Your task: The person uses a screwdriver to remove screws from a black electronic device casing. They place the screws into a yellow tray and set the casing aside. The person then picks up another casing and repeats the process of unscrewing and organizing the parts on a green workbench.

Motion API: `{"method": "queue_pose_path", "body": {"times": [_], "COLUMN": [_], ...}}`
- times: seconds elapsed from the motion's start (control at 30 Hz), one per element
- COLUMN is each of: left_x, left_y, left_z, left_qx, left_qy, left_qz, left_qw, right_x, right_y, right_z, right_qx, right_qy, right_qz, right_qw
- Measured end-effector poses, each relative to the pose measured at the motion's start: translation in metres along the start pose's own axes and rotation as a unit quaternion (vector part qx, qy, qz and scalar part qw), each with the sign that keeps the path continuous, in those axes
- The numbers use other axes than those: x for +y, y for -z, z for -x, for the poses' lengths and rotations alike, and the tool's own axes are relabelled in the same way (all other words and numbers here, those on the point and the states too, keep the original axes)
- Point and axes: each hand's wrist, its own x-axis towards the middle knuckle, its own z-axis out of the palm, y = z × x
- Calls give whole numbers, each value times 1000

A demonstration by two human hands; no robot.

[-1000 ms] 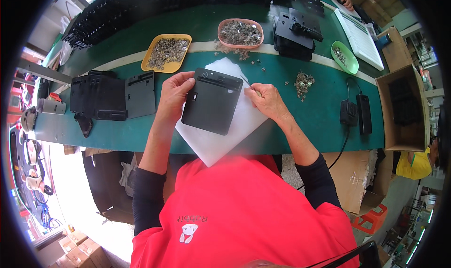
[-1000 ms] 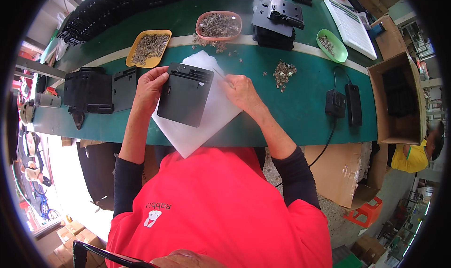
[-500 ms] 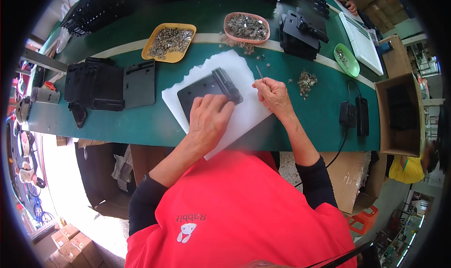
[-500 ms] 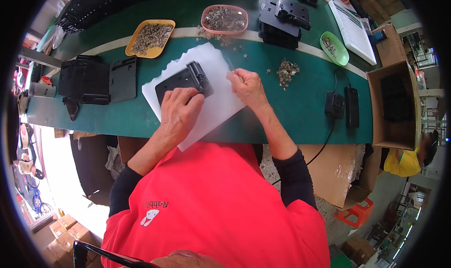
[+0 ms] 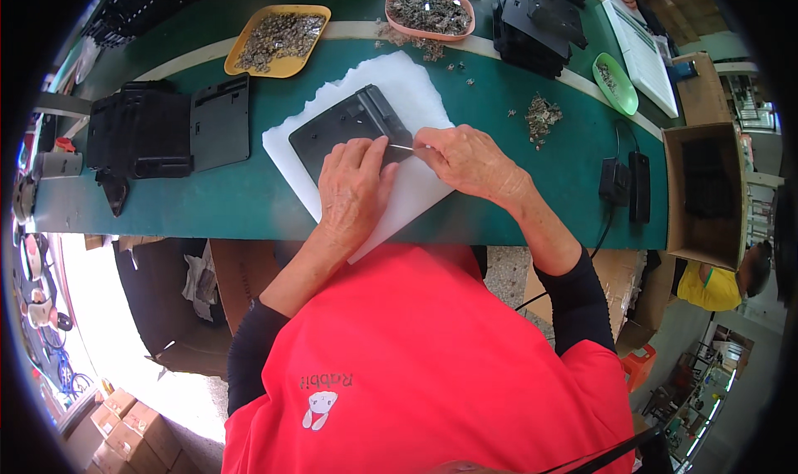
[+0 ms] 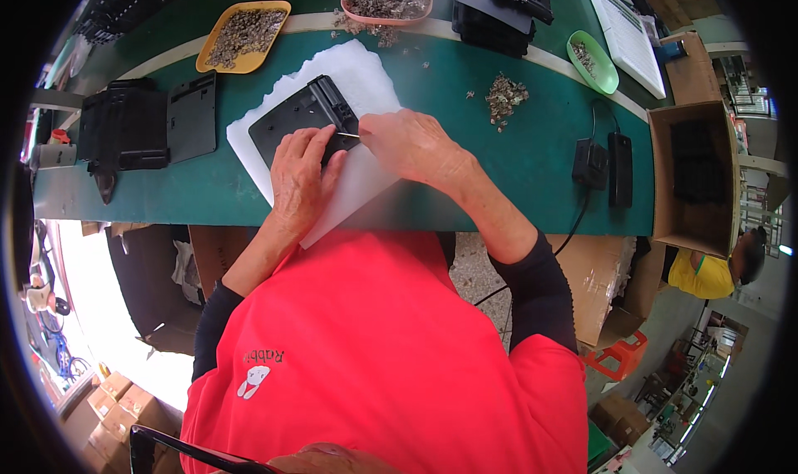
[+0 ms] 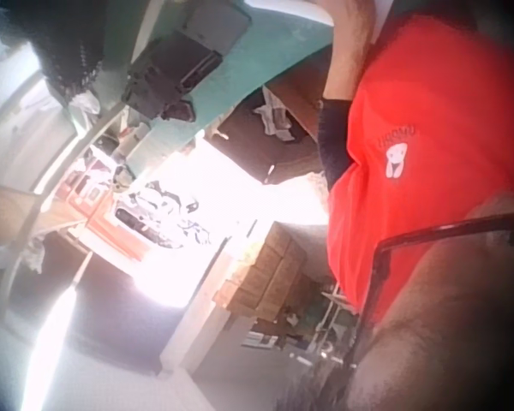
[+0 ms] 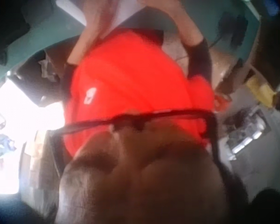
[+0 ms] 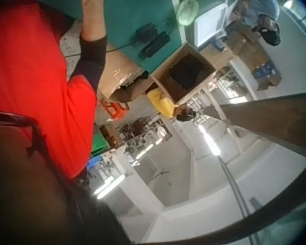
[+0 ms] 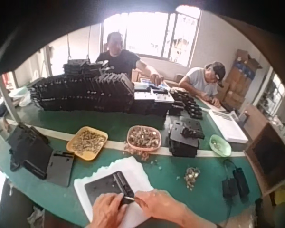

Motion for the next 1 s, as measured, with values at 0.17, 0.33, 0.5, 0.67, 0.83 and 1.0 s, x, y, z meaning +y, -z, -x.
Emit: {"method": "queue_pose_path", "body": {"times": [0.17,0.33,0.5,0.67,0.83,1.0], "left_x": [3,3,1,-1,-1,0], "left_y": [-6,-11,-8,-5,-5,-8], "left_z": [-6,-8,-13,-20,-21,-20], "left_qx": [11,26,5,-31,-36,-26], "left_qy": [-4,-8,-15,-24,-31,-37], "left_qz": [-30,-41,-40,-31,-25,-22], "left_qw": [999,999,999,999,999,999], "right_x": [1,3,-1,11,26,32], "right_y": [14,14,8,-11,-10,0], "right_z": [-14,-16,-6,6,1,-6], "right_qx": [-73,-92,-91,-11,13,-38], "right_qy": [-4,9,17,86,170,190], "right_qz": [-23,-4,65,92,85,118], "right_qw": [997,996,994,992,982,974]}}
